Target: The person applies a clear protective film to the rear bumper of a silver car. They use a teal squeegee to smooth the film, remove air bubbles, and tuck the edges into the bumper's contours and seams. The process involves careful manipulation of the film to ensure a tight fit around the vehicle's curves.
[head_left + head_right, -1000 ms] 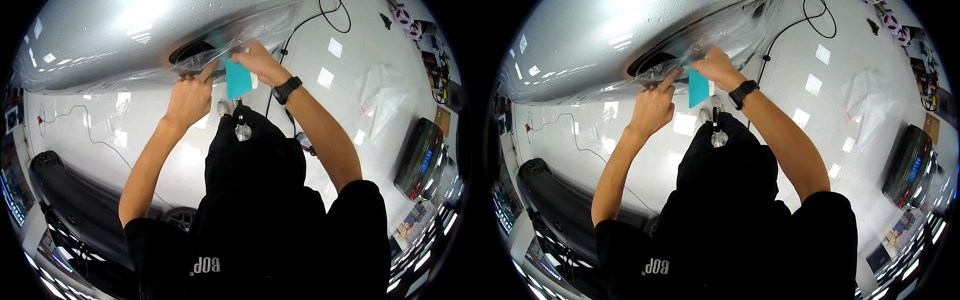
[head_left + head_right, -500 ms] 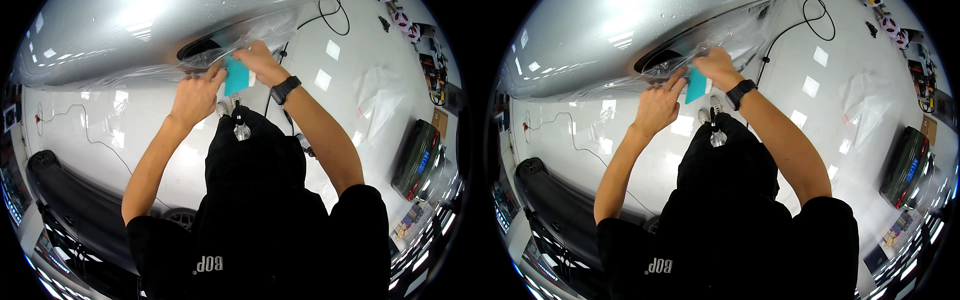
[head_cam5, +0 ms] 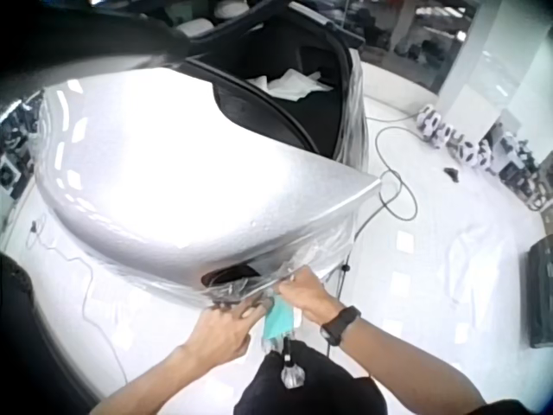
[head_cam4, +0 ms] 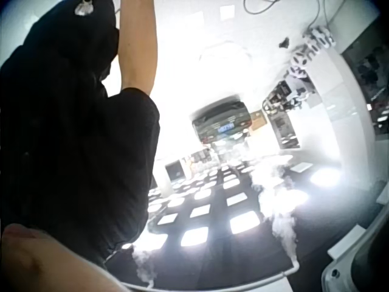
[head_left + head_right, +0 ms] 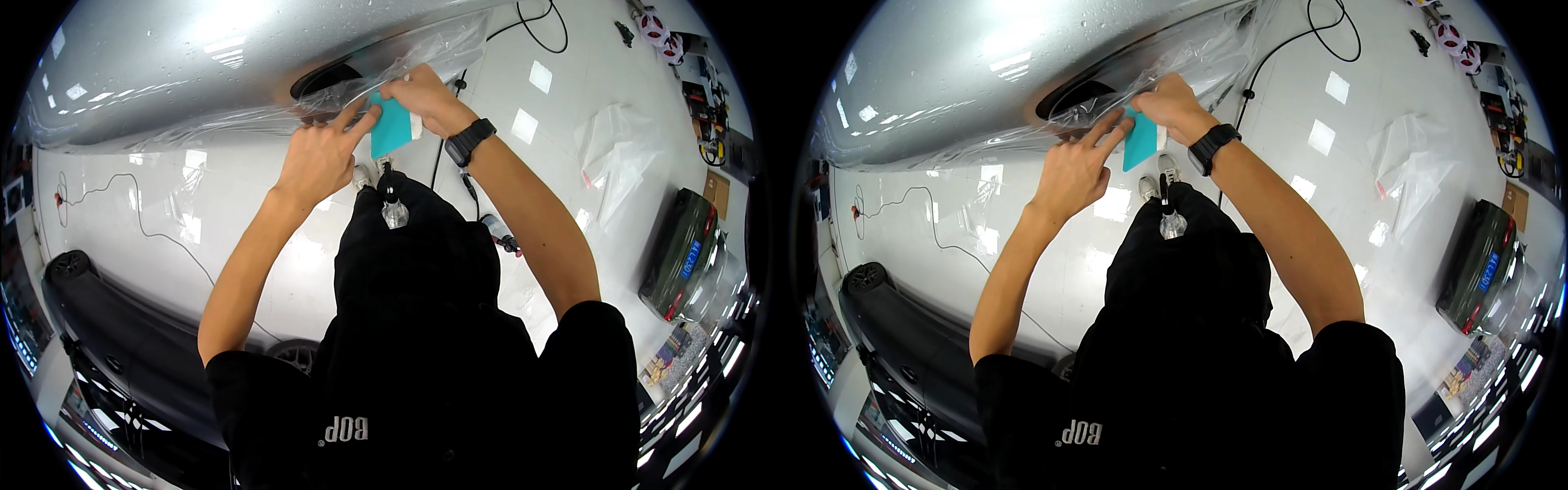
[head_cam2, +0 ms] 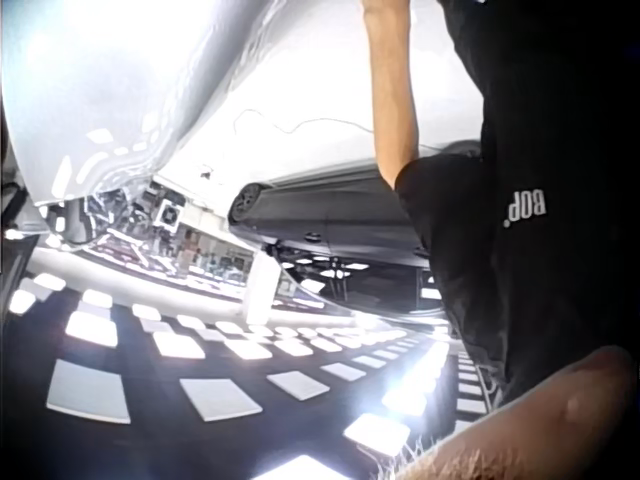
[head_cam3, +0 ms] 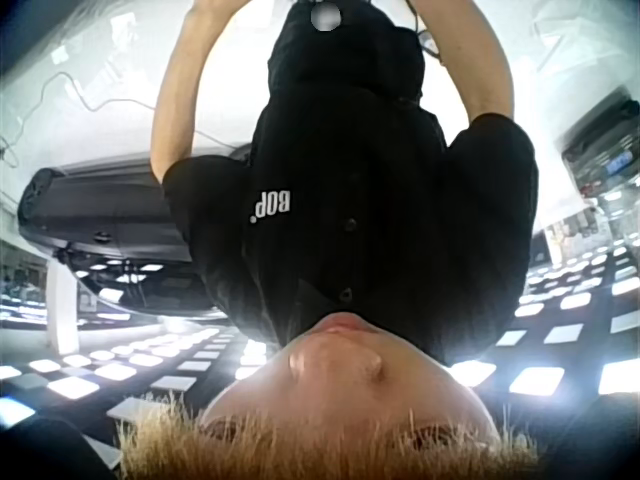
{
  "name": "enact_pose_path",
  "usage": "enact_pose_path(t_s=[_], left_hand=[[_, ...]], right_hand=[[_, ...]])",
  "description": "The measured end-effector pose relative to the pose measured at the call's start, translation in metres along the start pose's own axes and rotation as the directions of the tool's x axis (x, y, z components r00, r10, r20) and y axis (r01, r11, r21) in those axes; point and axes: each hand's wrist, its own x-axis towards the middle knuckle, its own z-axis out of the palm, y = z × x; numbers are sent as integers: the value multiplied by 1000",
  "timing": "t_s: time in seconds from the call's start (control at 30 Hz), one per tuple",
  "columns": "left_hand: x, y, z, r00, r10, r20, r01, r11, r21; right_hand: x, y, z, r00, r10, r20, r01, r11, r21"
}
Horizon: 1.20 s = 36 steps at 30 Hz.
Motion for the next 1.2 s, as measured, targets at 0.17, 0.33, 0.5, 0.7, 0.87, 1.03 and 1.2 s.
enact_pose_path(t_s=[0.17, 0.33, 0.5, 0.7, 0.87, 1.03, 1.2], left_hand=[[0, 0, 1, 999, 13, -29, -13, 1000, 12], [-1, -1, 0, 1000, -8, -1, 8, 1000, 6], [0, 0, 0, 1000, 1, -15, -1, 1000, 2], [-1, 0, 1, 1000, -9, -29, 9, 1000, -3], [0, 0, -1, 1000, -14, -25, 14, 999, -29], [-1, -1, 1, 999, -12, -37, 11, 1000, -21], [1, -2, 3, 999, -4, -45, 3, 1000, -12]], right_hand=[[8, 8, 1, 1000, -20, 5, 20, 999, 32], [0, 1, 1, 999, -11, 36, 8, 997, 78], [-3, -6, -3, 996, 53, 70, -54, 999, 10], [-2, -11, -1, 997, 40, 67, -41, 999, 4], [-5, -13, 0, 996, 34, 79, -37, 999, 36], [-2, -14, 1, 996, 39, 75, -39, 999, -5], [0, -7, 3, 1000, 20, 19, -22, 992, 124]])
